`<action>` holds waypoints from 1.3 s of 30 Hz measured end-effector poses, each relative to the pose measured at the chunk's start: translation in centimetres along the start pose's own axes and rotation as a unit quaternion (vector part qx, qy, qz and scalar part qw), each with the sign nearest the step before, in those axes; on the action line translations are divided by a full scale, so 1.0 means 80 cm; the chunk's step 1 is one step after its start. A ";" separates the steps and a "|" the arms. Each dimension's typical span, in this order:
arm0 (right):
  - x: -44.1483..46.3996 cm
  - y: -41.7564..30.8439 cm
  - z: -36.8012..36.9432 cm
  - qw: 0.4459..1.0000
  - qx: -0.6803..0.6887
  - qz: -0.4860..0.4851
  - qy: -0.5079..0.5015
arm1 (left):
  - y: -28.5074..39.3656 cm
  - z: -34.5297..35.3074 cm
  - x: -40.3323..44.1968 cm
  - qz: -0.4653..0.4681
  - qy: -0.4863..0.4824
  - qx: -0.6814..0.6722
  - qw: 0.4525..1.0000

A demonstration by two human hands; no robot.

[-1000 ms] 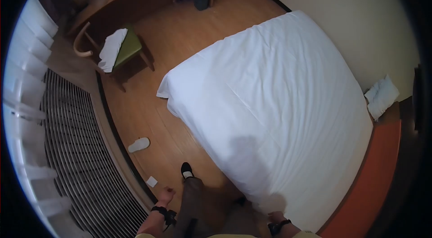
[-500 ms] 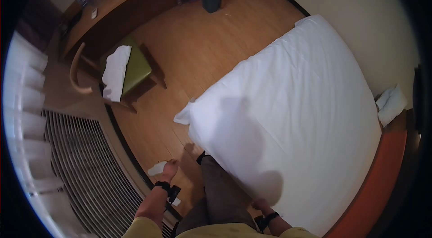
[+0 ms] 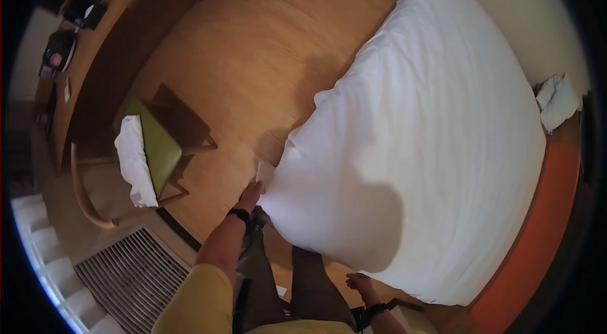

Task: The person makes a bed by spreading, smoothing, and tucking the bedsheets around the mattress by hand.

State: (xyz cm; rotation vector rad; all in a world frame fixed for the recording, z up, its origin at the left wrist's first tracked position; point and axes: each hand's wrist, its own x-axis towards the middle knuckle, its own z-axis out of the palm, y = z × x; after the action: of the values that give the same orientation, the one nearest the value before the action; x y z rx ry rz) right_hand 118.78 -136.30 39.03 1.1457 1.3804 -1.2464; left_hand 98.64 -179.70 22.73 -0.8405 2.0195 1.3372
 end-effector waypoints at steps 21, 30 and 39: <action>0.025 -0.290 0.462 0.969 -0.014 -0.240 0.048 | 0.032 -0.076 0.124 -0.156 -0.181 -0.017 0.971; 0.057 -0.290 0.443 0.931 -0.042 -0.278 0.232 | -0.018 -0.048 0.112 -0.012 -0.154 -0.130 0.979; 0.075 -0.330 0.473 0.945 -0.027 -0.202 0.255 | 0.125 -0.128 -0.058 0.145 -0.176 0.127 0.966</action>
State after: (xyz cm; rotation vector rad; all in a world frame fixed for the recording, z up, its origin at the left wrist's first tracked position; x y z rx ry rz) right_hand 93.52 -175.14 34.41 1.2372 2.1101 -1.2218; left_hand 92.86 -185.40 35.40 -0.1799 2.0163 1.2376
